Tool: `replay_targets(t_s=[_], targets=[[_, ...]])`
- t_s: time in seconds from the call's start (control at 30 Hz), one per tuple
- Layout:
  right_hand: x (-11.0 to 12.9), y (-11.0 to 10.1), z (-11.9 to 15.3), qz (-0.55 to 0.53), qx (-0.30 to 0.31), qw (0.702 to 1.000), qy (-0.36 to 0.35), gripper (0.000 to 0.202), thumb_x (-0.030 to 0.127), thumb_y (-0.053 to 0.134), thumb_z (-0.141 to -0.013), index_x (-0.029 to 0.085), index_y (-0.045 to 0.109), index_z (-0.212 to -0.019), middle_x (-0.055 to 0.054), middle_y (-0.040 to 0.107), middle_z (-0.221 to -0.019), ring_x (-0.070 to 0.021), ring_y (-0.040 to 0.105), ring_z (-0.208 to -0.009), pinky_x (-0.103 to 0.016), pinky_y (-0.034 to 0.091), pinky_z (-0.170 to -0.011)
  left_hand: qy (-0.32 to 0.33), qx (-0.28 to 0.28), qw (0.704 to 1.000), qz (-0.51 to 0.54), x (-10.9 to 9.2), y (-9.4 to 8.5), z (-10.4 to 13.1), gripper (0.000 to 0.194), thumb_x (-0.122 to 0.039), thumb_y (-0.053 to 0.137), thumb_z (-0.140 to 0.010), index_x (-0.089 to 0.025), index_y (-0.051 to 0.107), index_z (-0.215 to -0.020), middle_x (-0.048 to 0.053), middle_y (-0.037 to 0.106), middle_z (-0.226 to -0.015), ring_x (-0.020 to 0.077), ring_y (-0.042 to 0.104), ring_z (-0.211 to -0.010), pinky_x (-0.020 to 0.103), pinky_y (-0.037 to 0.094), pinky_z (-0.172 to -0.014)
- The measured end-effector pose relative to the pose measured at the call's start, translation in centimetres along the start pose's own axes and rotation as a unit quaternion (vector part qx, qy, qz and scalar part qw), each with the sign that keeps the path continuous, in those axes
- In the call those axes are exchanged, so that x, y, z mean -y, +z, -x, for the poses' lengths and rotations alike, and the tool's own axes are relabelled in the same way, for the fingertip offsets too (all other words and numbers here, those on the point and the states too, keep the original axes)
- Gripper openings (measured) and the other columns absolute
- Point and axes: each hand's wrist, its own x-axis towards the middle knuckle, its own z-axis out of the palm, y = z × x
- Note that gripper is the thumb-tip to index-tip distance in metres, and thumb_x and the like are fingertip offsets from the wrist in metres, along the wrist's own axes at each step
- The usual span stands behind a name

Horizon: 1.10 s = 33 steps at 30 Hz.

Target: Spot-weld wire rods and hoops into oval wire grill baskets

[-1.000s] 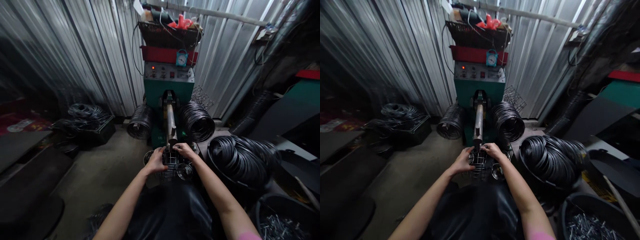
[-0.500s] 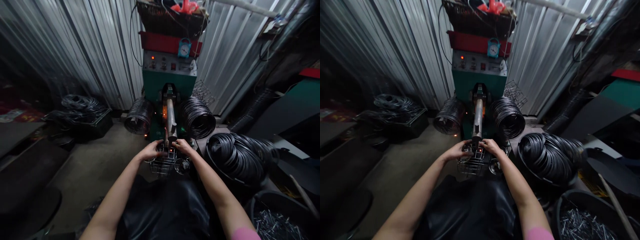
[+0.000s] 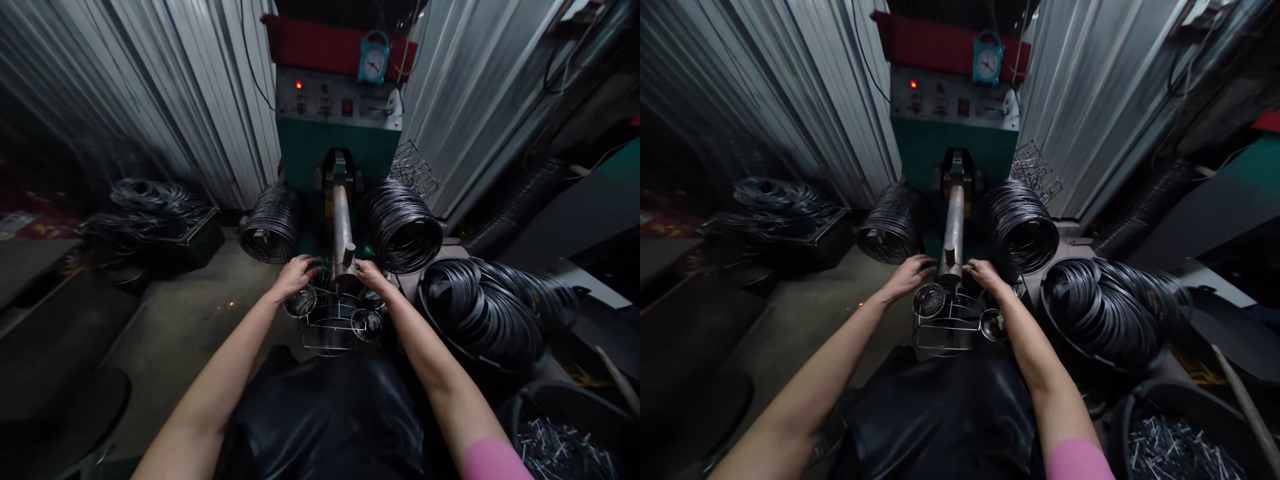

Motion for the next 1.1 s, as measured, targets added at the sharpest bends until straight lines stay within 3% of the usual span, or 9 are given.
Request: replay_targets(t_s=[0.23, 0.37, 0.47, 0.57, 0.67, 0.77, 0.9, 1.0, 1.1], targets=[[0.4, -0.2, 1.7, -0.003, 0.003, 1.000, -0.005, 0.024, 0.037, 0.052, -0.081, 0.017, 0.062, -0.070, 0.002, 0.058, -0.061, -0.0126, 0.046, -0.061, -0.022, 0.032, -0.058, 0.063, 0.134, 0.986, -0.078, -2.4, -1.1, 3.5, 0.023, -0.033, 0.056, -0.085, -0.024, 0.068, -0.102, 0.005, 0.068, -0.105, 0.0225, 0.058, -0.104, 0.038, 0.039, -0.097], [1.0, -0.8, 2.7, 0.006, 0.006, 1.000, -0.010, 0.028, 0.040, 0.052, -0.081, 0.018, 0.057, -0.063, 0.004, 0.049, -0.055, -0.0109, 0.040, -0.056, -0.022, 0.028, -0.054, 0.067, 0.134, 0.982, -0.114, -3.7, -0.5, 3.5, 0.020, -0.021, 0.054, -0.083, -0.022, 0.068, -0.098, 0.006, 0.069, -0.101, 0.0224, 0.060, -0.097, 0.037, 0.041, -0.093], [1.4, -1.5, 3.7, 0.009, 0.011, 1.000, -0.008, 0.030, 0.041, 0.052, -0.080, 0.018, 0.053, -0.059, 0.006, 0.043, -0.052, -0.0101, 0.038, -0.054, -0.022, 0.026, -0.052, 0.124, 0.151, 0.974, -0.113, -4.3, 0.1, 4.8, 0.020, -0.018, 0.049, -0.083, -0.020, 0.068, -0.090, 0.007, 0.068, -0.093, 0.0210, 0.060, -0.088, 0.031, 0.045, -0.083], [1.9, -1.8, 5.1, 0.005, 0.018, 1.000, -0.003, 0.034, 0.045, 0.051, -0.079, 0.018, 0.050, -0.058, 0.006, 0.039, -0.050, -0.0096, 0.036, -0.052, -0.023, 0.026, -0.051, 0.214, 0.171, 0.956, -0.108, -4.9, -0.1, 8.3, 0.020, -0.016, 0.046, -0.083, -0.021, 0.066, -0.081, 0.006, 0.065, -0.085, 0.0204, 0.057, -0.085, 0.031, 0.044, -0.084], [2.5, -1.6, 6.8, -0.028, 0.033, 0.999, 0.005, 0.041, 0.055, 0.048, -0.078, 0.019, 0.050, -0.059, 0.006, 0.038, -0.052, -0.0097, 0.035, -0.052, -0.023, 0.026, -0.050, 0.240, 0.152, 0.953, -0.105, -5.2, -3.1, 13.7, 0.021, -0.017, 0.043, -0.086, -0.023, 0.063, -0.086, 0.004, 0.063, -0.084, 0.0192, 0.055, -0.084, 0.032, 0.042, -0.089], [3.5, -1.0, 8.2, -0.068, 0.031, 0.997, 0.014, 0.048, 0.065, 0.045, -0.073, 0.018, 0.052, -0.061, 0.004, 0.042, -0.054, -0.0106, 0.037, -0.053, -0.023, 0.029, -0.050, 0.166, 0.121, 0.974, -0.098, -5.0, -8.6, 19.7, 0.025, -0.015, 0.042, -0.085, -0.025, 0.062, -0.094, 0.003, 0.063, -0.088, 0.0172, 0.055, -0.083, 0.030, 0.042, -0.088], [5.2, 0.3, 9.1, -0.079, 0.011, 0.996, 0.026, 0.054, 0.070, 0.048, -0.069, 0.017, 0.059, -0.066, 0.001, 0.051, -0.057, -0.0125, 0.043, -0.054, -0.024, 0.033, -0.050, -0.031, 0.063, 0.992, -0.107, -2.6, -14.2, 26.8, 0.027, -0.019, 0.049, -0.078, -0.027, 0.065, -0.098, 0.004, 0.065, -0.093, 0.0197, 0.058, -0.088, 0.028, 0.044, -0.082], [6.6, 1.8, 9.0, -0.056, 0.021, 0.998, 0.023, 0.053, 0.068, 0.051, -0.067, 0.016, 0.063, -0.067, -0.001, 0.057, -0.059, -0.0144, 0.049, -0.056, -0.024, 0.036, -0.052, -0.158, 0.054, 0.980, -0.104, 1.2, -13.8, 30.6, 0.022, -0.024, 0.052, -0.078, -0.024, 0.068, -0.093, 0.004, 0.068, -0.092, 0.0205, 0.060, -0.091, 0.029, 0.043, -0.086], [7.9, 3.2, 9.1, -0.034, 0.046, 0.998, 0.028, 0.049, 0.064, 0.053, -0.066, 0.017, 0.067, -0.068, -0.003, 0.061, -0.059, -0.0166, 0.054, -0.058, -0.025, 0.039, -0.052, -0.268, 0.064, 0.959, -0.063, 5.6, -10.9, 33.3, 0.019, -0.016, 0.056, -0.072, -0.023, 0.069, -0.084, 0.004, 0.071, -0.090, 0.0206, 0.063, -0.092, 0.027, 0.043, -0.087]])
